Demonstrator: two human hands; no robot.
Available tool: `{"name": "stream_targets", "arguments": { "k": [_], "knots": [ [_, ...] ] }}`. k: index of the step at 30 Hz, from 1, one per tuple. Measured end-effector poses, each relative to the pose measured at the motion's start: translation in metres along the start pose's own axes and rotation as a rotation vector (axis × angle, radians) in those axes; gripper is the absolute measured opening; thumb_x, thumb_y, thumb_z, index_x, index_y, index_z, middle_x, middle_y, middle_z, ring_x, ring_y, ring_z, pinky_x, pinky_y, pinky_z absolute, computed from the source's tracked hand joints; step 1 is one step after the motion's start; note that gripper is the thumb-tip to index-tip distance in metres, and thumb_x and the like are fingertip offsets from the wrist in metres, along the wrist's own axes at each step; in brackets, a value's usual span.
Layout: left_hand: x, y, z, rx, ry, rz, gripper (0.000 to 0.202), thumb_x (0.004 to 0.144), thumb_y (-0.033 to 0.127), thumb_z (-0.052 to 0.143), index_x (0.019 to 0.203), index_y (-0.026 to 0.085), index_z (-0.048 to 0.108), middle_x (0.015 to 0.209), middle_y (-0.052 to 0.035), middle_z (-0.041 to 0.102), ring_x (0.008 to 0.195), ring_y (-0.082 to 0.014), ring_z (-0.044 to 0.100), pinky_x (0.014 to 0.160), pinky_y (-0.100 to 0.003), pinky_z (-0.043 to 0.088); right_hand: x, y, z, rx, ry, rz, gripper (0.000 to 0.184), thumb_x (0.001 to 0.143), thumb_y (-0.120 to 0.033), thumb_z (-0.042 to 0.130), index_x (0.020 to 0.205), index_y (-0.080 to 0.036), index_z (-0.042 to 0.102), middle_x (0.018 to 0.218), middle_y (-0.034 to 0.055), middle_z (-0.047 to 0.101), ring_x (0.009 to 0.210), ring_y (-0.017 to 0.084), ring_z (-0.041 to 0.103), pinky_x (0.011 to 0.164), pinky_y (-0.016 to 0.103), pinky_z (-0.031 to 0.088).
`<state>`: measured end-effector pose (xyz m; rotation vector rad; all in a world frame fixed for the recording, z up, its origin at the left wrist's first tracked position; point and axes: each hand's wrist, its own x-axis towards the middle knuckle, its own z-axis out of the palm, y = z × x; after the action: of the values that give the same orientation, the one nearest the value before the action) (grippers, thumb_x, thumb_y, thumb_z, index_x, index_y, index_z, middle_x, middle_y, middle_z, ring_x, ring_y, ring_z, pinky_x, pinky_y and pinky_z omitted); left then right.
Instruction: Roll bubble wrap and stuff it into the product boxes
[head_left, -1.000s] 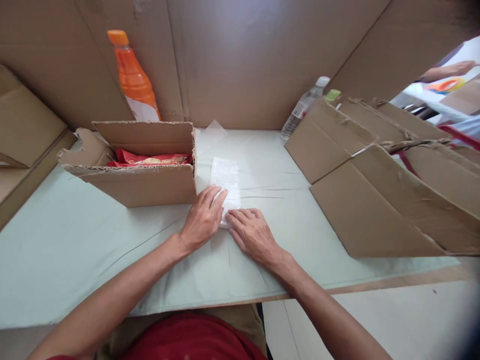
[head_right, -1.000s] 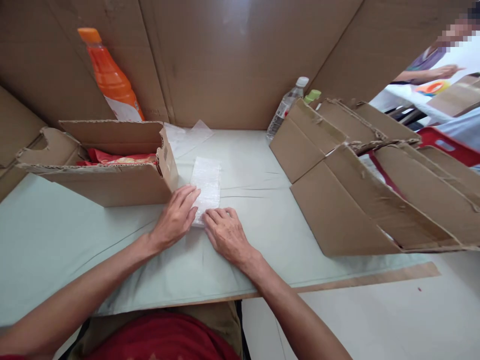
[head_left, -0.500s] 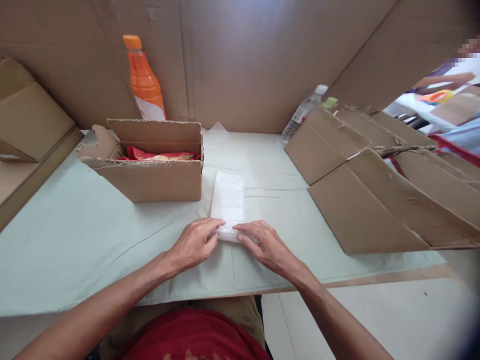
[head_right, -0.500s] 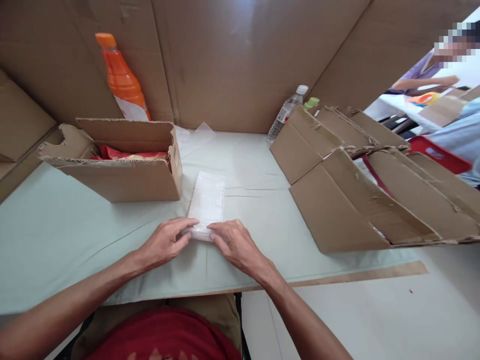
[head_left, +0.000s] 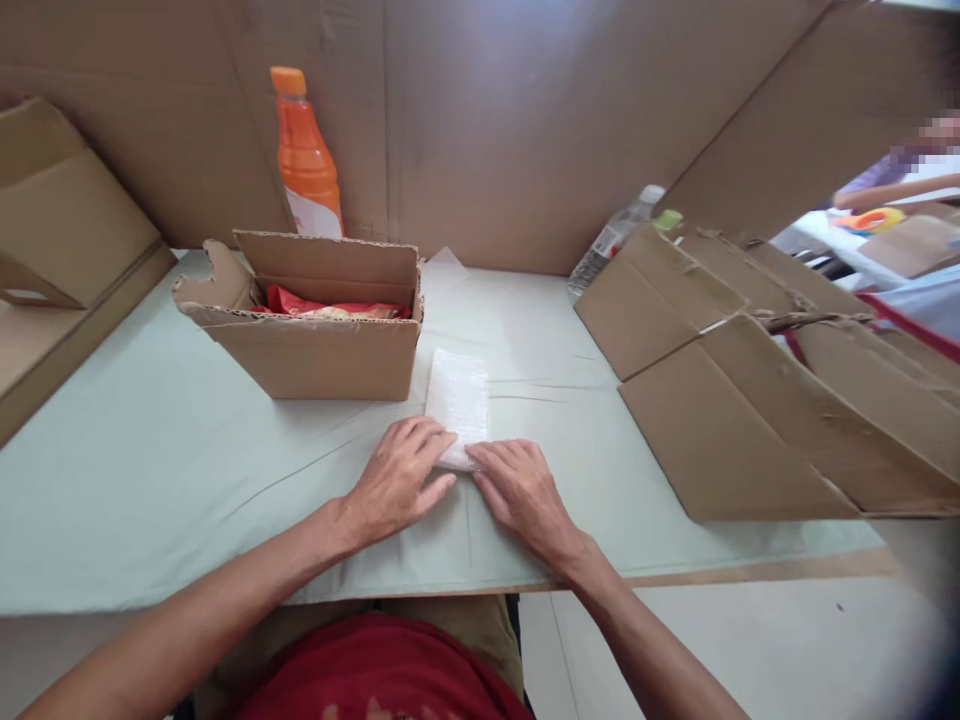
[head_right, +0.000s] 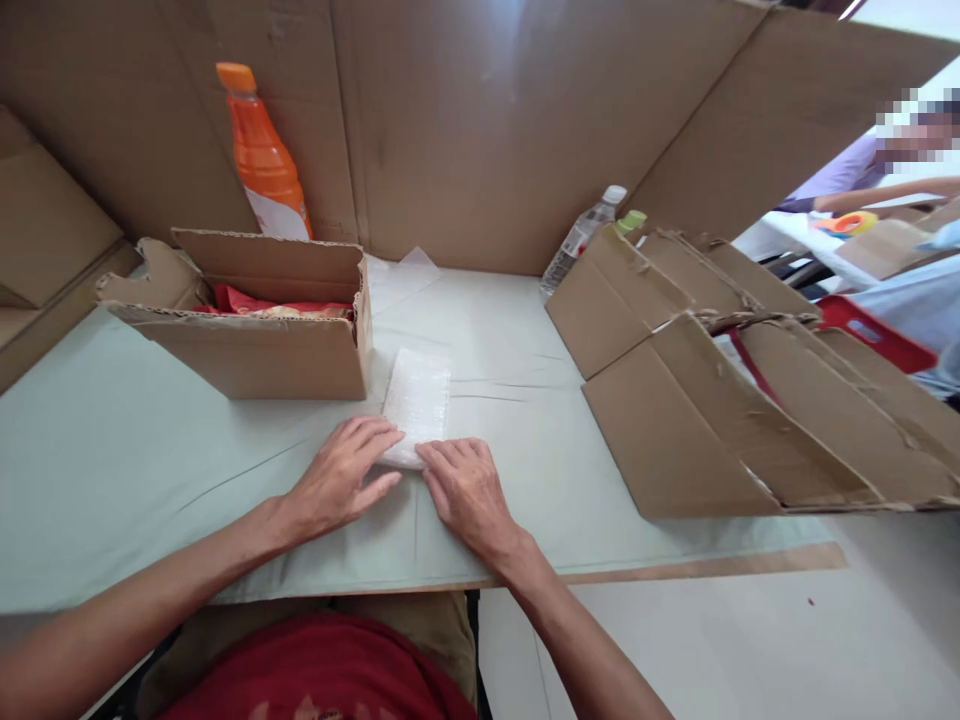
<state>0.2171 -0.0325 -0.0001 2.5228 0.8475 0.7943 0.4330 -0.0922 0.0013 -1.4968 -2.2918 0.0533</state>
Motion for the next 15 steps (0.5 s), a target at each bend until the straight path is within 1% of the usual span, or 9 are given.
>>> {"name": "stream_targets", "arguments": {
  "k": [2,5,6,7,9,10,11,13,15],
  "knots": [
    [-0.014,0.004,-0.006,-0.074,-0.056,0.01,0.038,0.091,0.015,0.055,0.129,0.018,0.058,0.119,-0.0124,0.068,0.11,-0.0272,0.061,0.097,-0.047,0.05,-0.004,-0.002,-0.006,0.153,-0.046,0.046,0.031,0.097,-0.018,0.053,0.125,-0.024,0.064,0.105,0.006,0.076,0.091,0.022,0.067,0.083,0.04,0.051],
    [-0.028,0.006,-0.01,-0.217,-0.123,-0.132,0.042,0.091,0.015,0.053,0.133,0.02,0.056,0.112,-0.0081,0.072,0.099,-0.0225,0.066,0.091,-0.04,0.053,-0.013,-0.01,-0.016,0.321,-0.145,0.109,0.032,0.098,-0.028,0.055,0.129,-0.029,0.062,0.11,0.0021,0.076,0.092,0.02,0.069,0.078,0.035,0.055],
    [-0.029,0.005,-0.01,-0.246,-0.13,-0.184,0.042,0.091,0.017,0.055,0.133,0.021,0.056,0.113,-0.0076,0.073,0.098,-0.022,0.067,0.091,-0.038,0.054,-0.016,-0.012,-0.018,0.311,-0.133,0.115,0.031,0.099,-0.029,0.055,0.129,-0.029,0.062,0.114,0.0029,0.075,0.095,0.021,0.069,0.079,0.036,0.055],
    [-0.029,0.003,-0.009,-0.256,-0.128,-0.222,0.042,0.091,0.018,0.056,0.133,0.021,0.056,0.114,-0.0076,0.073,0.099,-0.022,0.068,0.091,-0.038,0.054,-0.018,-0.015,-0.018,0.264,-0.089,0.109,0.03,0.099,-0.029,0.054,0.128,-0.027,0.062,0.117,0.0051,0.074,0.099,0.022,0.068,0.082,0.038,0.054],
    [-0.024,-0.003,-0.005,-0.219,-0.107,-0.25,0.041,0.09,0.02,0.057,0.131,0.02,0.058,0.115,-0.0085,0.072,0.1,-0.0228,0.067,0.091,-0.038,0.054,-0.019,-0.02,-0.017,0.112,0.031,0.07,0.028,0.099,-0.027,0.053,0.126,-0.022,0.062,0.123,0.0113,0.071,0.107,0.026,0.066,0.088,0.043,0.051],
    [-0.021,-0.006,-0.002,-0.18,-0.09,-0.245,0.04,0.09,0.02,0.057,0.129,0.02,0.059,0.114,-0.0091,0.071,0.1,-0.0236,0.067,0.091,-0.039,0.054,-0.019,-0.021,-0.015,0.038,0.067,0.04,0.028,0.098,-0.027,0.055,0.124,-0.02,0.062,0.125,0.0141,0.069,0.109,0.028,0.064,0.09,0.045,0.049],
    [-0.018,-0.008,-0.001,-0.136,-0.074,-0.24,0.038,0.09,0.02,0.057,0.128,0.019,0.06,0.113,-0.0096,0.07,0.101,-0.0245,0.066,0.091,-0.04,0.054,-0.018,-0.023,-0.012,-0.02,0.071,0.006,0.028,0.097,-0.027,0.057,0.124,-0.019,0.062,0.127,0.0157,0.068,0.11,0.03,0.063,0.09,0.047,0.047],
    [-0.012,-0.01,0.001,-0.075,-0.045,-0.256,0.034,0.091,0.022,0.055,0.124,0.019,0.061,0.11,-0.01,0.069,0.099,-0.0251,0.065,0.091,-0.042,0.053,-0.015,-0.025,-0.006,-0.085,0.026,-0.055,0.03,0.094,-0.026,0.06,0.123,-0.019,0.062,0.128,0.0156,0.067,0.108,0.031,0.063,0.089,0.048,0.046],
    [-0.012,-0.01,-0.001,-0.093,-0.012,-0.317,0.033,0.093,0.026,0.054,0.124,0.018,0.061,0.108,-0.0098,0.067,0.094,-0.0237,0.065,0.084,-0.04,0.055,-0.012,-0.025,0.0,-0.086,-0.009,-0.07,0.029,0.094,-0.021,0.059,0.123,-0.02,0.062,0.124,0.0133,0.07,0.104,0.03,0.064,0.089,0.047,0.046]
  ]
}}
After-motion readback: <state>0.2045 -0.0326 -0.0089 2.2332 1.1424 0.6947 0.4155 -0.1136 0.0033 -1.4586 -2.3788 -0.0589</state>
